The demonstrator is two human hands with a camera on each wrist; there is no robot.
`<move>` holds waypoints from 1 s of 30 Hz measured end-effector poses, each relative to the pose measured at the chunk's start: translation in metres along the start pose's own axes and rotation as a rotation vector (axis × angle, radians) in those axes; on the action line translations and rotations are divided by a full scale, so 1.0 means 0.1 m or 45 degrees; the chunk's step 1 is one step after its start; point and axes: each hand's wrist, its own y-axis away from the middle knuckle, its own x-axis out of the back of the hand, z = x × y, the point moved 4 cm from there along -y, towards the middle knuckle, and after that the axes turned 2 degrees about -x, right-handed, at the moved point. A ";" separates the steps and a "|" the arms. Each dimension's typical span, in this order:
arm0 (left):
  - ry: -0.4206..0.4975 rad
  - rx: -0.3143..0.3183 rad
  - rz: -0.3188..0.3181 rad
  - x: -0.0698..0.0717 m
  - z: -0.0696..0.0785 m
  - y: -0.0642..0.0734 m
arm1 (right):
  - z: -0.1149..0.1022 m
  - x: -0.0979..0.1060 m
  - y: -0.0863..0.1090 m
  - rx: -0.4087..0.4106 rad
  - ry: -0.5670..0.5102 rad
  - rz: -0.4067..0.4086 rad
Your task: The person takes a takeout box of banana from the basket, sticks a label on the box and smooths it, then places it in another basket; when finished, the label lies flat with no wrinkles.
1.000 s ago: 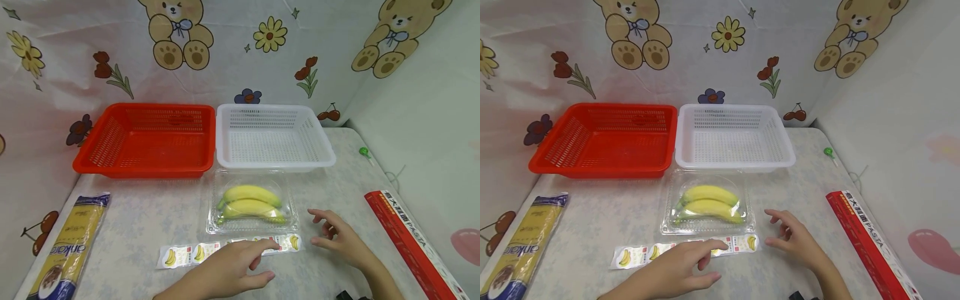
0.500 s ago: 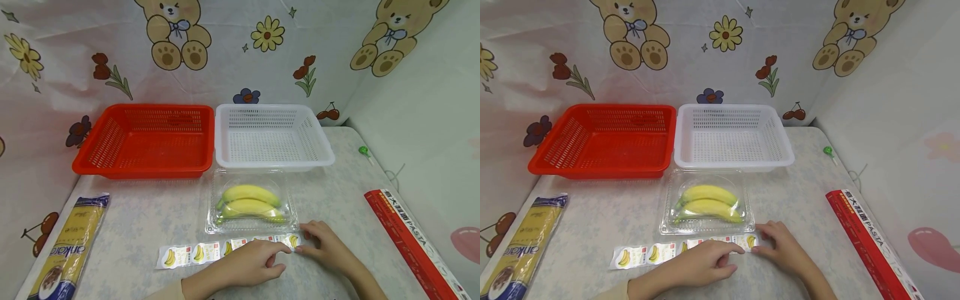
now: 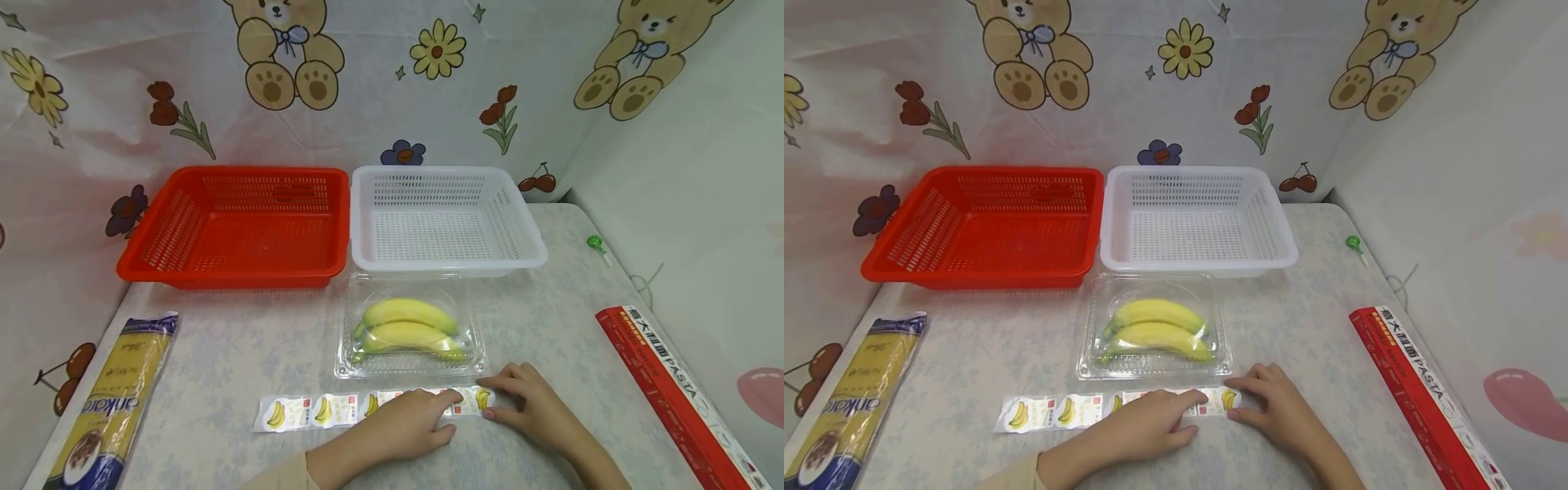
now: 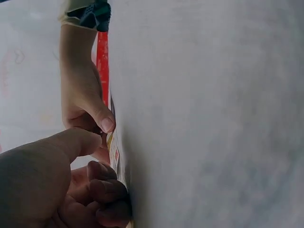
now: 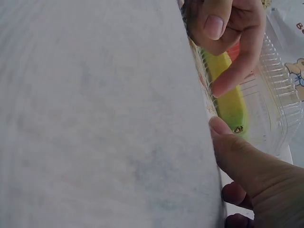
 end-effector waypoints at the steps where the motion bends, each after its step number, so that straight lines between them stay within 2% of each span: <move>1: -0.014 0.014 0.007 -0.01 0.00 0.00 | 0.00 0.00 0.01 0.007 -0.003 -0.001; 5: -0.064 0.010 0.062 -0.05 0.01 -0.02 | -0.02 0.01 0.05 0.043 -0.028 -0.005; 10: -0.180 -0.022 0.137 -0.08 0.05 -0.03 | -0.04 0.01 0.08 0.099 -0.082 -0.002; 14: -0.290 -0.029 0.159 -0.10 0.09 -0.06 | -0.05 0.00 0.10 0.131 -0.114 0.016; 17: -0.324 -0.044 0.163 -0.11 0.12 -0.09 | -0.05 0.01 0.10 0.139 -0.137 0.019; 23: -0.291 -0.087 0.176 -0.12 0.16 -0.14 | -0.06 0.01 0.09 0.126 -0.149 -0.001; 30: -0.189 -0.013 0.151 -0.16 0.14 -0.16 | -0.07 0.00 0.08 0.118 -0.144 -0.020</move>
